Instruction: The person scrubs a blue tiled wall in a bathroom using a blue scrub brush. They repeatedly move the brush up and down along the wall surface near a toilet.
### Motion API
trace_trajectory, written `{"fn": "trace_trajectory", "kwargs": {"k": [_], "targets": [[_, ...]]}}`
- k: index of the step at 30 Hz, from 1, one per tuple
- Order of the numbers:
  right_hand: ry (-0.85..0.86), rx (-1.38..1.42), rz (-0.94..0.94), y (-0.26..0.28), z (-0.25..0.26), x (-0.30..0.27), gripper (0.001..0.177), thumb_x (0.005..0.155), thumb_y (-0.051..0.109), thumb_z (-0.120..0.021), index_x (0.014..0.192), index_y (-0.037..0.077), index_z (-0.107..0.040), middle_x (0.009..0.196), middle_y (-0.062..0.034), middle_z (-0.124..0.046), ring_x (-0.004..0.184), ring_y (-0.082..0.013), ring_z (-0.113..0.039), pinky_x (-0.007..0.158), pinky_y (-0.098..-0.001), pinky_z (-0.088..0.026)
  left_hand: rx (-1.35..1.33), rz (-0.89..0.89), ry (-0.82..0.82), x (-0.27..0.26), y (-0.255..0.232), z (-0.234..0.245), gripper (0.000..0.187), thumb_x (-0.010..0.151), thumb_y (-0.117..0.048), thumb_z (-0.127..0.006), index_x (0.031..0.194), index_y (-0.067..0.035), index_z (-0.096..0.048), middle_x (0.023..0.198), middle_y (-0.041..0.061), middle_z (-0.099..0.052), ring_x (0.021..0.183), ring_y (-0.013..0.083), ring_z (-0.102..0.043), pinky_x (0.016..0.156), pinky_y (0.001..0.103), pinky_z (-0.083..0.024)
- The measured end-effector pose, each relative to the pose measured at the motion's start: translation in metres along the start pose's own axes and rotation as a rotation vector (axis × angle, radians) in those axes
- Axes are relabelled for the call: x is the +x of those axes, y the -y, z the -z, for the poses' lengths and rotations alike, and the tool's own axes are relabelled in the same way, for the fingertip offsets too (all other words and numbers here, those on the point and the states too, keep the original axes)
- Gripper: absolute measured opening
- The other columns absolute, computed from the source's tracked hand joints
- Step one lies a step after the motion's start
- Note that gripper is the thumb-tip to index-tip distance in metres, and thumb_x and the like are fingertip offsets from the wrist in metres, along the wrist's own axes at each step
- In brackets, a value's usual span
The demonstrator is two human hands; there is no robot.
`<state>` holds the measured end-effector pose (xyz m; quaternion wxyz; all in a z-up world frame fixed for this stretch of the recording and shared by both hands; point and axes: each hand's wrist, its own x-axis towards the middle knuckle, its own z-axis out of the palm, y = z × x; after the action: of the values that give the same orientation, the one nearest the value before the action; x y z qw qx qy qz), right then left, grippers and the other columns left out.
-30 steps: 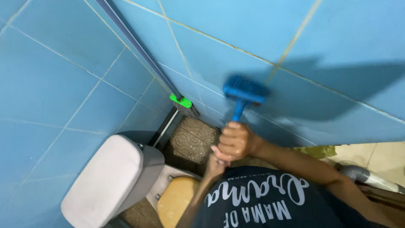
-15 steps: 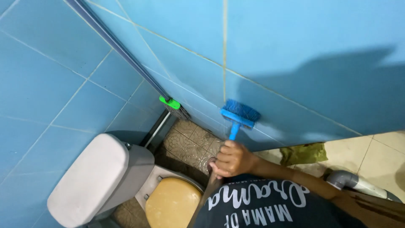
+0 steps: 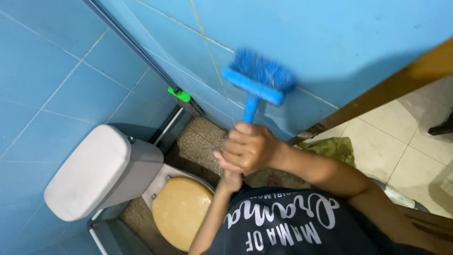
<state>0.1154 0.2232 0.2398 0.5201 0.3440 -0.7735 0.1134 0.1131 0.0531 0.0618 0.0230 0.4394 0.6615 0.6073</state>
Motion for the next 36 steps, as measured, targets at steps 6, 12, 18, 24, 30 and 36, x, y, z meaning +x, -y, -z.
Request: {"fn": "trace_trajectory", "kwargs": {"k": [6,12,18,24,30,36], "targets": [[0.015,0.130,-0.133,0.052,0.005,-0.071,0.042,0.096,0.019,-0.062,0.055,0.013,-0.053,0.058,-0.0027,-0.045,0.055,-0.0191,-0.048,0.066,-0.0331,-0.048,-0.263,0.207,0.001,-0.107,0.023,-0.055,0.071,0.104,-0.055,-0.020,0.070,-0.007,-0.060,0.062,0.010,-0.068,0.053,0.0223,-0.066,0.070,0.036,-0.060],[-0.032,0.201,-0.022,0.031,0.038,-0.033,0.042,0.095,0.022,-0.062,0.055,0.015,-0.055,0.057,-0.0014,-0.046,0.053,-0.0187,-0.046,0.066,-0.0361,-0.048,-0.359,0.263,-0.001,-0.026,-0.038,-0.038,0.081,0.093,-0.074,-0.029,0.069,-0.006,-0.065,0.055,0.009,-0.065,0.046,0.0198,-0.060,0.047,0.031,-0.054],[-0.071,-0.096,0.118,0.009,0.075,0.023,0.038,0.094,0.027,-0.063,0.057,0.022,-0.058,0.061,0.0010,-0.053,0.058,-0.0177,-0.055,0.079,-0.0335,-0.051,0.044,-0.031,0.016,-0.007,-0.013,-0.027,0.059,0.096,-0.057,-0.050,0.069,-0.005,-0.057,0.054,0.016,-0.059,0.046,0.0404,-0.054,0.048,0.051,-0.053],[-0.009,0.118,-0.081,0.061,0.021,-0.107,0.039,0.092,0.021,-0.064,0.055,0.015,-0.054,0.058,-0.0010,-0.048,0.054,-0.0173,-0.049,0.068,-0.0322,-0.048,-0.594,-0.053,0.446,-0.099,0.039,-0.063,0.071,0.113,-0.046,-0.025,0.083,0.005,-0.065,0.068,0.006,-0.064,0.063,0.0109,-0.060,0.080,0.018,-0.057],[0.103,0.134,-0.048,0.050,0.030,-0.076,0.038,0.096,0.017,-0.072,0.061,0.022,-0.059,0.053,0.0037,-0.054,0.054,-0.0155,-0.040,0.063,-0.0329,-0.035,-0.348,0.338,0.125,-0.093,-0.008,-0.056,0.087,0.093,-0.086,-0.023,0.077,-0.010,-0.063,0.078,0.005,-0.065,0.075,0.0215,-0.065,0.071,0.033,-0.051],[-0.021,0.029,0.089,0.010,0.070,0.026,0.036,0.090,0.020,-0.063,0.055,0.017,-0.055,0.060,-0.0041,-0.049,0.053,-0.0185,-0.049,0.060,-0.0326,-0.045,-0.150,0.176,0.088,0.015,-0.061,-0.003,0.072,0.101,-0.064,-0.032,0.058,-0.011,-0.056,0.050,0.003,-0.060,0.044,0.0179,-0.054,0.047,0.035,-0.050]]}}
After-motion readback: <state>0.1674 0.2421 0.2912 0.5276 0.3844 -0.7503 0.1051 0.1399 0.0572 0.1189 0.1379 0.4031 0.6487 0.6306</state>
